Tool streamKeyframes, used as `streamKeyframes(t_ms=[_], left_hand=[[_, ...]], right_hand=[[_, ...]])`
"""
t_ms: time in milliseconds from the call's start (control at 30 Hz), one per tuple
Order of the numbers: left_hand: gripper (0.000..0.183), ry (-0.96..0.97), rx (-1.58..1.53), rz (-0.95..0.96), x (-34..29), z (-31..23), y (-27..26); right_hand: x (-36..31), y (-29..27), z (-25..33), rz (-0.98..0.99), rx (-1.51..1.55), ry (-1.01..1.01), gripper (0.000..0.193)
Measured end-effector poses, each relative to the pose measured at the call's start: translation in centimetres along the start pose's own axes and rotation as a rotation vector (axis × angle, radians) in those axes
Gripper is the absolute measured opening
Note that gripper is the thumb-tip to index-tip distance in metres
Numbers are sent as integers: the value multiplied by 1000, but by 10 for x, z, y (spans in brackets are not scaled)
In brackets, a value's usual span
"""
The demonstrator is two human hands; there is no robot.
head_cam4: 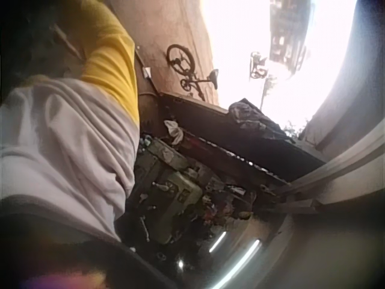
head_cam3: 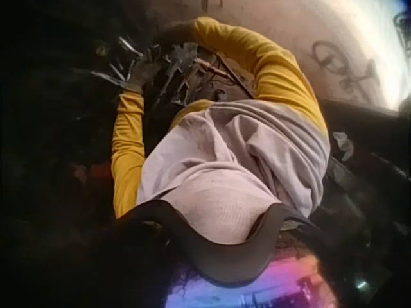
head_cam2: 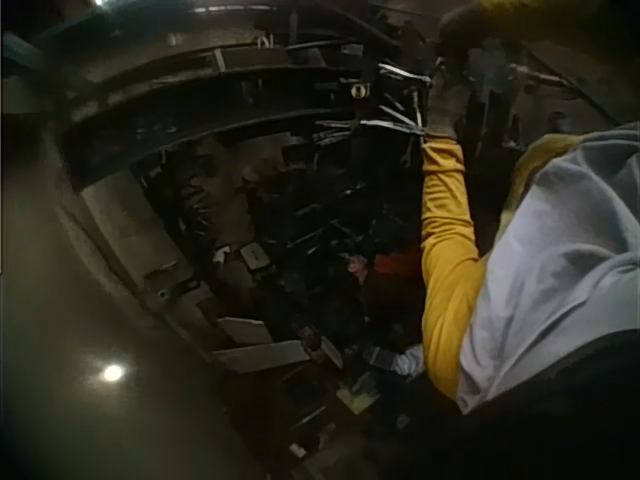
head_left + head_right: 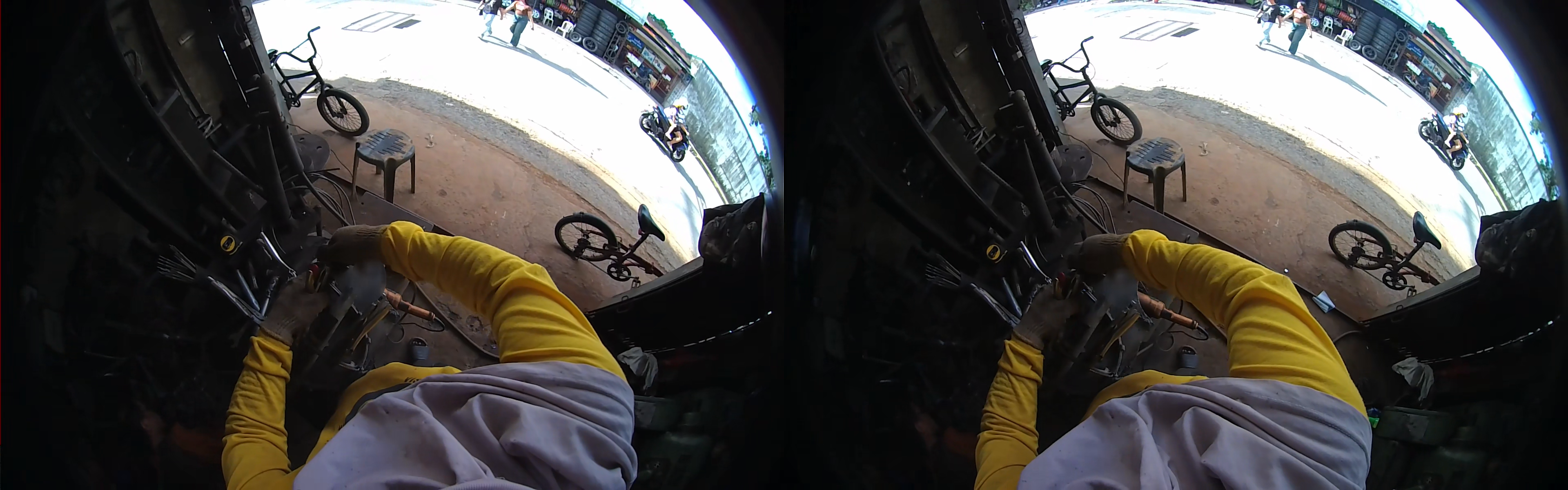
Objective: The person works on a metal frame, using a hammer and a rod to straighten and align components while a locking plier holds parts in place.
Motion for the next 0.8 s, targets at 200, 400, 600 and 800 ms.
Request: streamKeyframes(t_ms=[200,400,600,800], left_hand=[[35,45,119,-80,2,7,-1],[32,171,277,-110,14,25,-6],[33,183,244,-42,-6,-4,3],[33,350,596,-164,10,21,-5]], right_hand=[[5,14,-22,-73,-324,-258,39],[-10,0,5,-25,-322,-274,41],[-9,1,-9,-12,-44,-156,43],[5,1,-23,-7,-309,-302,34]])
Point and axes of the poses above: each hand's wrist, its own x-axis towards the middle knuckle, its own y-axis out of the palm, z = x × y, the point moved 2 cm from there along x, towards the middle knuckle, and after that the axes turned 14 degrees about -y, right-handed, at the moved point
